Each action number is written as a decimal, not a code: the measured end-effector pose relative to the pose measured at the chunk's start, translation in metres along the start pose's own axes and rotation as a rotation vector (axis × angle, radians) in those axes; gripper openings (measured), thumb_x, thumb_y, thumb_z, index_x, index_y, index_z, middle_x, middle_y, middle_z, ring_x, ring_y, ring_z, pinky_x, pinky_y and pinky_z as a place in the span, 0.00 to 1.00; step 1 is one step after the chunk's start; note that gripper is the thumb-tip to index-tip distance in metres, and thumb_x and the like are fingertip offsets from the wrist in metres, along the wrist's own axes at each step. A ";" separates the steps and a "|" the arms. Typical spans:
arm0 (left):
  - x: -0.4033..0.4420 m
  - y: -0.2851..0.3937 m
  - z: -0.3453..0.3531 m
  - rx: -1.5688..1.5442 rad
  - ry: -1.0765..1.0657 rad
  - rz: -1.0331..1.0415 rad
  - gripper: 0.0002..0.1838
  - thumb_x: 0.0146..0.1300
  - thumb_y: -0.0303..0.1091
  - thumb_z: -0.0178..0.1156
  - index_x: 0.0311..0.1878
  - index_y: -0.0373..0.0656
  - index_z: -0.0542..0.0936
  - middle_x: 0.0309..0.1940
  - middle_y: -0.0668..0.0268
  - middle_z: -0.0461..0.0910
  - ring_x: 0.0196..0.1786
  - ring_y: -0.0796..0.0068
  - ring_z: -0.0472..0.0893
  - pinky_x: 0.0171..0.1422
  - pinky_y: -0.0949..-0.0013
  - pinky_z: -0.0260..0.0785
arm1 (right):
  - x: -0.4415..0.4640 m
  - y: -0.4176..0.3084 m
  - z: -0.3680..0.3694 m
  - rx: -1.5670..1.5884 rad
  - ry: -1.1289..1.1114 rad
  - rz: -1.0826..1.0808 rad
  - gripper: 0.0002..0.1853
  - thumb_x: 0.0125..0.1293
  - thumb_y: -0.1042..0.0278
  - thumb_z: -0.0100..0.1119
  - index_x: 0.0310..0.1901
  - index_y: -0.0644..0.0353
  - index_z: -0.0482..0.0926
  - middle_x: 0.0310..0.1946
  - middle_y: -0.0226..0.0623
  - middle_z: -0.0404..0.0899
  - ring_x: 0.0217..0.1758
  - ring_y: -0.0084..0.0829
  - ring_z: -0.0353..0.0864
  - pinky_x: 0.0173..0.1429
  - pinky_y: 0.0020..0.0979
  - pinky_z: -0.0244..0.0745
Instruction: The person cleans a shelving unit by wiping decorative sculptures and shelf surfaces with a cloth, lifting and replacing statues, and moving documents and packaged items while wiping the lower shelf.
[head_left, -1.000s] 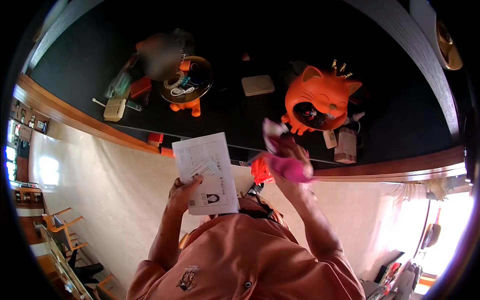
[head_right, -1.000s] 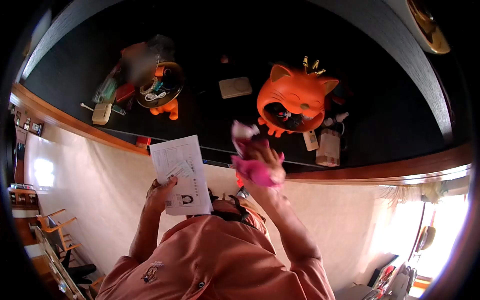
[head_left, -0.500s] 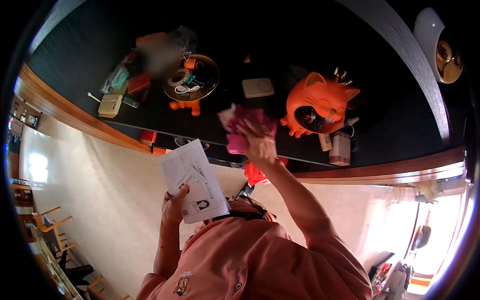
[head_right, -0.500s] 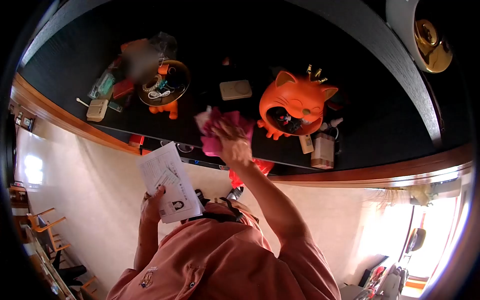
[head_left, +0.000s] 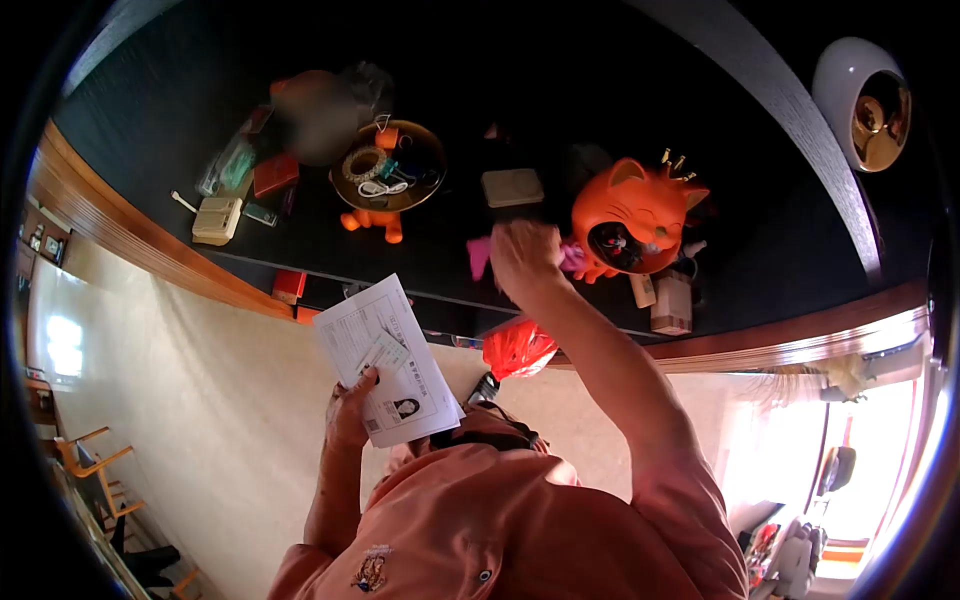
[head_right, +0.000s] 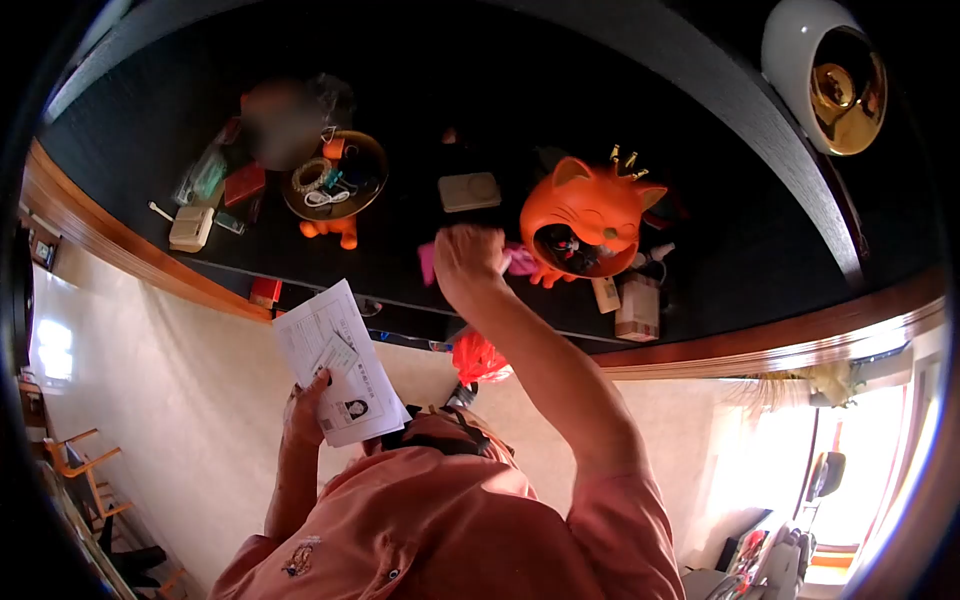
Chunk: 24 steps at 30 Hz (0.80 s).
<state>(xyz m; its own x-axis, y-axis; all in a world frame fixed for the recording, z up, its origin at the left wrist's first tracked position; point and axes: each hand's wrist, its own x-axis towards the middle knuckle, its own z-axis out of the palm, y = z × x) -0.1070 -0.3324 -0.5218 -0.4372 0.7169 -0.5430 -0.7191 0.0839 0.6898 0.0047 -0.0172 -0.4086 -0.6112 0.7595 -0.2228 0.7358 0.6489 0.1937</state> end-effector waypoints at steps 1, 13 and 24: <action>-0.003 0.002 0.003 0.008 0.000 0.002 0.25 0.67 0.38 0.67 0.63 0.36 0.78 0.49 0.59 0.86 0.44 0.66 0.87 0.47 0.65 0.81 | 0.024 0.000 0.009 -0.014 0.121 0.055 0.18 0.69 0.65 0.59 0.59 0.56 0.80 0.51 0.48 0.85 0.51 0.45 0.88 0.47 0.44 0.85; -0.020 -0.015 -0.017 -0.073 0.046 -0.004 0.24 0.67 0.38 0.66 0.62 0.34 0.78 0.48 0.57 0.86 0.44 0.65 0.87 0.45 0.64 0.82 | 0.127 0.030 0.014 -0.016 0.049 -0.076 0.16 0.58 0.66 0.69 0.48 0.61 0.87 0.49 0.51 0.87 0.53 0.48 0.88 0.55 0.44 0.85; -0.014 -0.019 -0.029 -0.106 0.034 -0.035 0.24 0.68 0.38 0.65 0.62 0.35 0.78 0.48 0.57 0.86 0.44 0.64 0.87 0.46 0.63 0.83 | 0.032 0.010 0.009 0.066 0.439 -0.153 0.30 0.53 0.59 0.75 0.56 0.61 0.76 0.54 0.48 0.81 0.49 0.47 0.87 0.47 0.41 0.86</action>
<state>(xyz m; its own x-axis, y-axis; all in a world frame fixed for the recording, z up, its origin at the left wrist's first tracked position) -0.1028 -0.3639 -0.5408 -0.4276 0.6911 -0.5827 -0.7867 0.0331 0.6165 -0.0052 0.0128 -0.4222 -0.7693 0.6119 0.1838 0.6358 0.7615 0.1262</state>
